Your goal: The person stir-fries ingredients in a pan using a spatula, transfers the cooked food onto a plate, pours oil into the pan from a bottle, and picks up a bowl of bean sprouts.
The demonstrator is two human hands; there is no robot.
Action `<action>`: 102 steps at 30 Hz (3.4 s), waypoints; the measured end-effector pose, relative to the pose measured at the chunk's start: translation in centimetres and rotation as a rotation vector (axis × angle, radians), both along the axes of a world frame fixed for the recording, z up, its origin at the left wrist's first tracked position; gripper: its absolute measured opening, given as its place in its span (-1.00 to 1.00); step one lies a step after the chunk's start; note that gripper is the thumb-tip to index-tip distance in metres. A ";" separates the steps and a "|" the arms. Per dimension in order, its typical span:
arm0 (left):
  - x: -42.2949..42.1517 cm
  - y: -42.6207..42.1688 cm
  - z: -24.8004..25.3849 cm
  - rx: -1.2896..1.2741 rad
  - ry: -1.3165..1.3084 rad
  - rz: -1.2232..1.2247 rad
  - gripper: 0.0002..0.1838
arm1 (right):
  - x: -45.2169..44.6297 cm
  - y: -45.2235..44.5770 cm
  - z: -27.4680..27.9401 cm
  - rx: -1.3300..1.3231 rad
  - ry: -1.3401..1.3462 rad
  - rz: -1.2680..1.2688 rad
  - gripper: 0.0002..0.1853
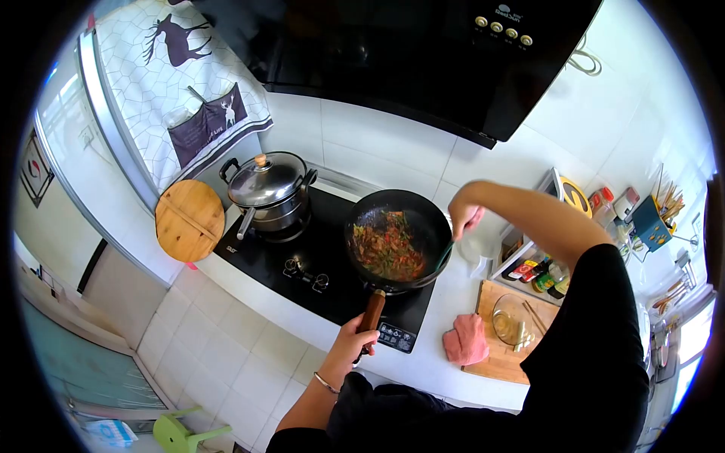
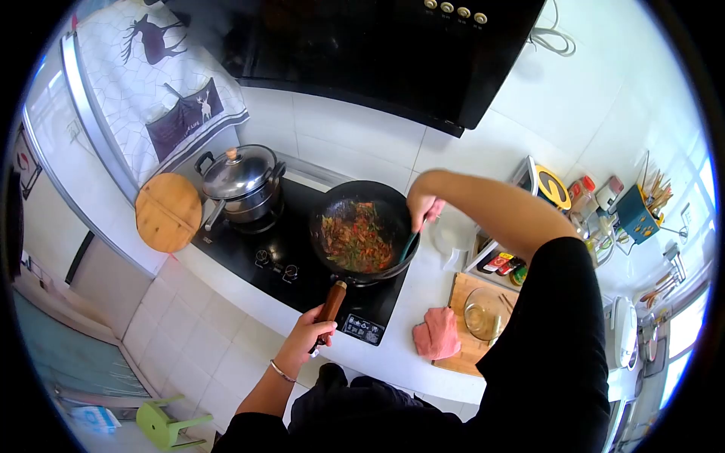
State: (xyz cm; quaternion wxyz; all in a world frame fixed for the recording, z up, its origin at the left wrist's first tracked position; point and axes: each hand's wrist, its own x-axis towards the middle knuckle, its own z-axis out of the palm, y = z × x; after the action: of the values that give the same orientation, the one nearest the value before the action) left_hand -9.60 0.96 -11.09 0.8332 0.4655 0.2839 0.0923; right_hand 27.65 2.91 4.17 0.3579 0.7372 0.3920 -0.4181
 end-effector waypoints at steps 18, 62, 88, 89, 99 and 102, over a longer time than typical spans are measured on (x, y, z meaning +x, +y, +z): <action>0.7 -0.1 0.1 -0.010 -0.019 0.003 -0.52 | -3.3 -5.5 -11.1 1.008 -0.063 0.068 -0.70; 0.2 0.2 0.2 0.019 0.011 -0.002 -0.45 | -4.9 0.3 3.6 0.708 -0.091 1.233 -0.76; 0.2 0.2 0.9 0.005 0.034 -0.014 -0.41 | -1.3 -5.3 -12.3 0.786 0.181 -0.125 -0.75; 0.4 0.2 0.9 0.000 0.039 -0.014 -0.42 | -4.5 -5.1 -10.2 0.920 0.124 -0.275 -0.77; 0.1 0.3 0.8 0.001 0.016 -0.006 -0.42 | -5.9 -6.4 -1.6 0.902 -0.290 0.532 -0.77; 0.1 0.4 0.5 0.003 0.008 -0.025 -0.44 | -3.0 -5.7 0.2 0.611 -0.020 0.476 -0.84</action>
State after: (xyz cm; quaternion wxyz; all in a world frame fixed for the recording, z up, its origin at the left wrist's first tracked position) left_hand -9.48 1.34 -10.62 0.8324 0.4706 0.2813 0.0805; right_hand 24.68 -2.82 4.41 0.2127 0.7023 0.6551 -0.1801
